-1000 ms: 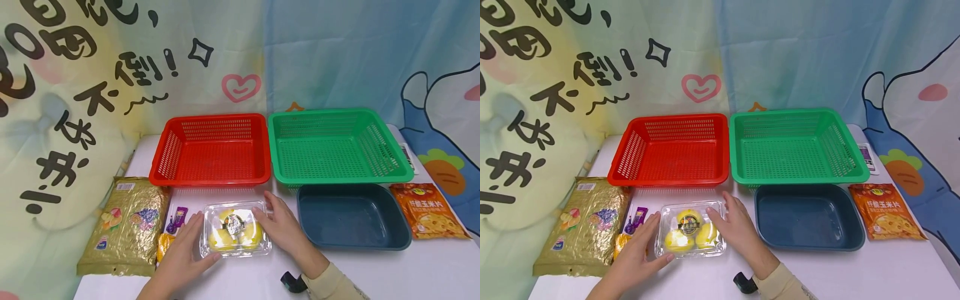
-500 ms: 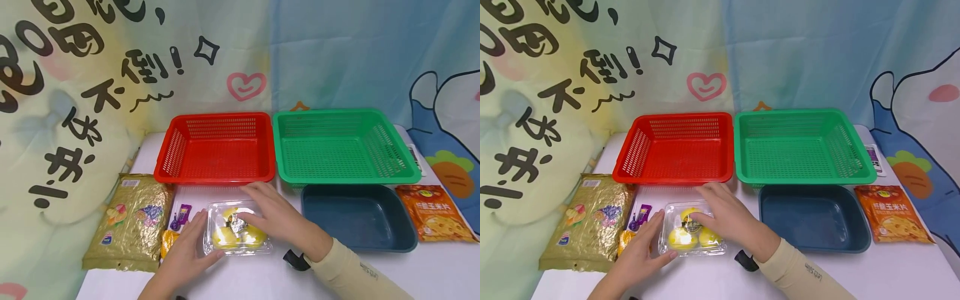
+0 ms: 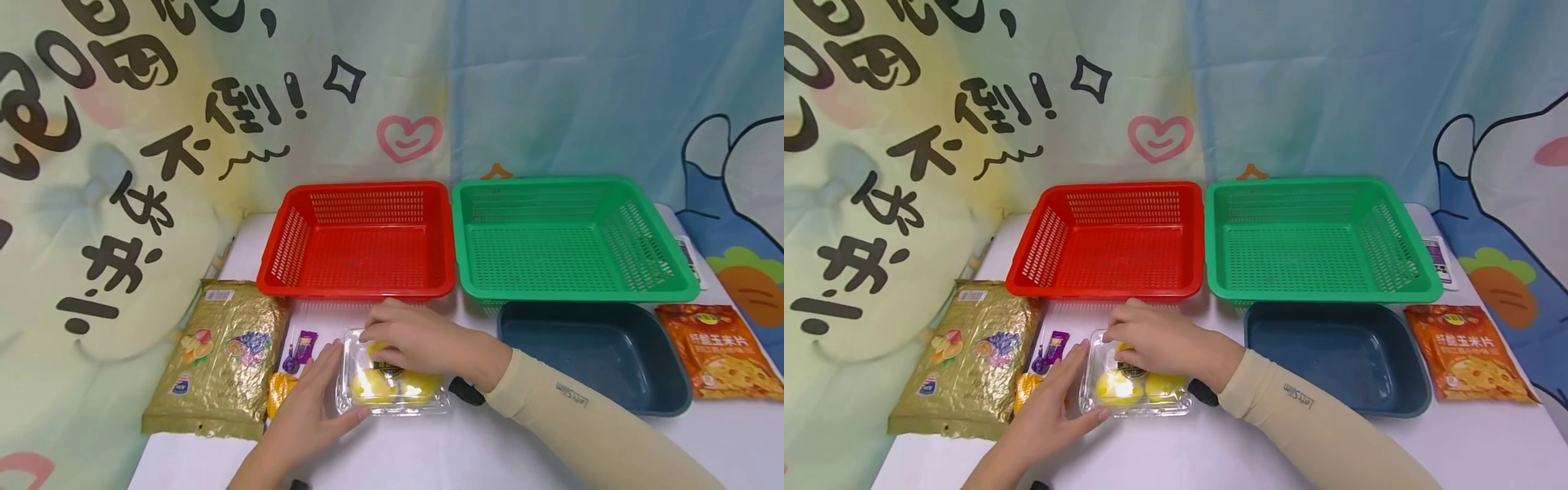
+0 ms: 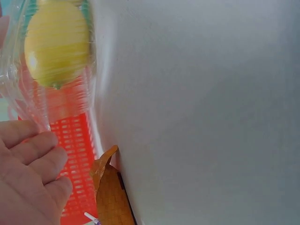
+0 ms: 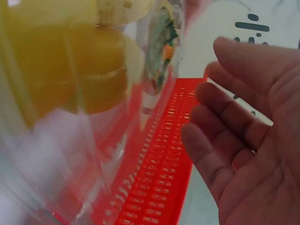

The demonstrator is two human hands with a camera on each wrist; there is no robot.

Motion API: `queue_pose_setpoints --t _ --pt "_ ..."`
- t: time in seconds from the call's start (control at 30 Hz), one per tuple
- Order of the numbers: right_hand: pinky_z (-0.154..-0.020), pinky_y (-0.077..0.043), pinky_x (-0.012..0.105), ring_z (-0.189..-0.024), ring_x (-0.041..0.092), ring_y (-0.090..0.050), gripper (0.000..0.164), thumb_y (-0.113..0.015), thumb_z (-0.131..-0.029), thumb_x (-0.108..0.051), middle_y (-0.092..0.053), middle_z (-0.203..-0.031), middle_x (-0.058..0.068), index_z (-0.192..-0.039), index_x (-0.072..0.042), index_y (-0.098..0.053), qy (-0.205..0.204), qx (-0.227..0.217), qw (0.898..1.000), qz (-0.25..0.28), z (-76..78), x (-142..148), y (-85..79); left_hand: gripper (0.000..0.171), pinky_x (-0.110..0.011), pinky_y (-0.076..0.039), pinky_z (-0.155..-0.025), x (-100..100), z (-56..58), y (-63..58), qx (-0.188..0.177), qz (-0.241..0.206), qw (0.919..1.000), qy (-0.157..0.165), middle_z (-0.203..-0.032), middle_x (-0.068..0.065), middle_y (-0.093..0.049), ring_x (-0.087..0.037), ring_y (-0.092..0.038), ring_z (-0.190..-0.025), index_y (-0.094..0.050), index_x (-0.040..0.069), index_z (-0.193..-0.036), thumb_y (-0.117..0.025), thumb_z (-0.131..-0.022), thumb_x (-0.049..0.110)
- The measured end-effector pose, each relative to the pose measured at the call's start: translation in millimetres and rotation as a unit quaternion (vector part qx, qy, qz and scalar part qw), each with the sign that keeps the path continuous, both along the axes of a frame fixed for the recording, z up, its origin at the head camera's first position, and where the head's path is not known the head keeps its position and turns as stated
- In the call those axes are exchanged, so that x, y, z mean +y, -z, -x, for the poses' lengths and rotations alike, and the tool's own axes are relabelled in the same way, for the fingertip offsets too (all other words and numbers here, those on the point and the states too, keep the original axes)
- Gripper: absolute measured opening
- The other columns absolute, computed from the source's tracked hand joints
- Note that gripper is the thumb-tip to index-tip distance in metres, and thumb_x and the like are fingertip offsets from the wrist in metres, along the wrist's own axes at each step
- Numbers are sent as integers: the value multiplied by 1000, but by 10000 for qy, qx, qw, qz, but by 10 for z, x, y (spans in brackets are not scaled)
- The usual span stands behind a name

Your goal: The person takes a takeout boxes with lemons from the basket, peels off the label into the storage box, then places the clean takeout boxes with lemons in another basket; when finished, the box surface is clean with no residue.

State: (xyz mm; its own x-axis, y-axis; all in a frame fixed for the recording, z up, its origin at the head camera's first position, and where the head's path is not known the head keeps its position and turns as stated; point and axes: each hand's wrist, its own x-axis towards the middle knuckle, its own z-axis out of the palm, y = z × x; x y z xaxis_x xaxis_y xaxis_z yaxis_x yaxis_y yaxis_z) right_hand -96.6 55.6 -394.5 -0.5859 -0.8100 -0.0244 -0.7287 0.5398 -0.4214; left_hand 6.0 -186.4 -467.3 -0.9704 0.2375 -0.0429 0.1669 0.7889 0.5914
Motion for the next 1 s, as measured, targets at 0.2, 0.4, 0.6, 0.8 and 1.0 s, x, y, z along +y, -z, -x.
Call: queue_pose_setpoints --t 0.2,0.4,0.6,0.8,1.0 --pt "-98 -56 25 -109 10 -58 27 -75 -98 -33 -66 -115 -7 -122 -22 -78 -581 348 9973 -276 35 -60 90 108 -59 -31 -127 6 10 -2 57 23 10000 38 -173 -3 -31 -31 -31 -159 -29 20 -167 -79 -82 67" --pt "-91 -54 21 -101 9 -56 18 -77 -96 -27 -67 -107 -7 -113 -21 -81 -844 359 9957 -99 39 -66 166 109 -58 -30 -128 7 10 -17 -129 -35 9999 -8 -173 -1 -30 -29 -29 -160 -28 22 -167 -78 -82 68" --pt "-89 -53 19 -98 8 -56 10 -76 -97 -27 -67 -103 -10 -105 -23 -82 -934 537 9942 -44 45 -61 192 110 -56 -29 -128 0 26 -25 -202 6 9998 1 -173 -1 -29 -28 -28 -161 -27 22 -167 -77 -82 70" --pt "-90 -53 19 -98 8 -56 7 -75 -98 -26 -67 -104 -10 -102 -24 -80 -907 488 9947 -37 52 -58 199 110 -56 -29 -129 -2 32 -34 -246 39 9997 11 -173 0 -28 -28 -28 -161 -26 21 -167 -76 -82 71" --pt "-88 -53 19 -97 8 -55 4 -73 -99 -24 -65 -101 -10 -98 -22 -77 -873 428 9952 55 55 -56 207 110 -56 -30 -128 -1 28 -29 -199 17 9998 8 -173 -1 -29 -28 -29 -160 -27 21 -167 -77 -82 70"
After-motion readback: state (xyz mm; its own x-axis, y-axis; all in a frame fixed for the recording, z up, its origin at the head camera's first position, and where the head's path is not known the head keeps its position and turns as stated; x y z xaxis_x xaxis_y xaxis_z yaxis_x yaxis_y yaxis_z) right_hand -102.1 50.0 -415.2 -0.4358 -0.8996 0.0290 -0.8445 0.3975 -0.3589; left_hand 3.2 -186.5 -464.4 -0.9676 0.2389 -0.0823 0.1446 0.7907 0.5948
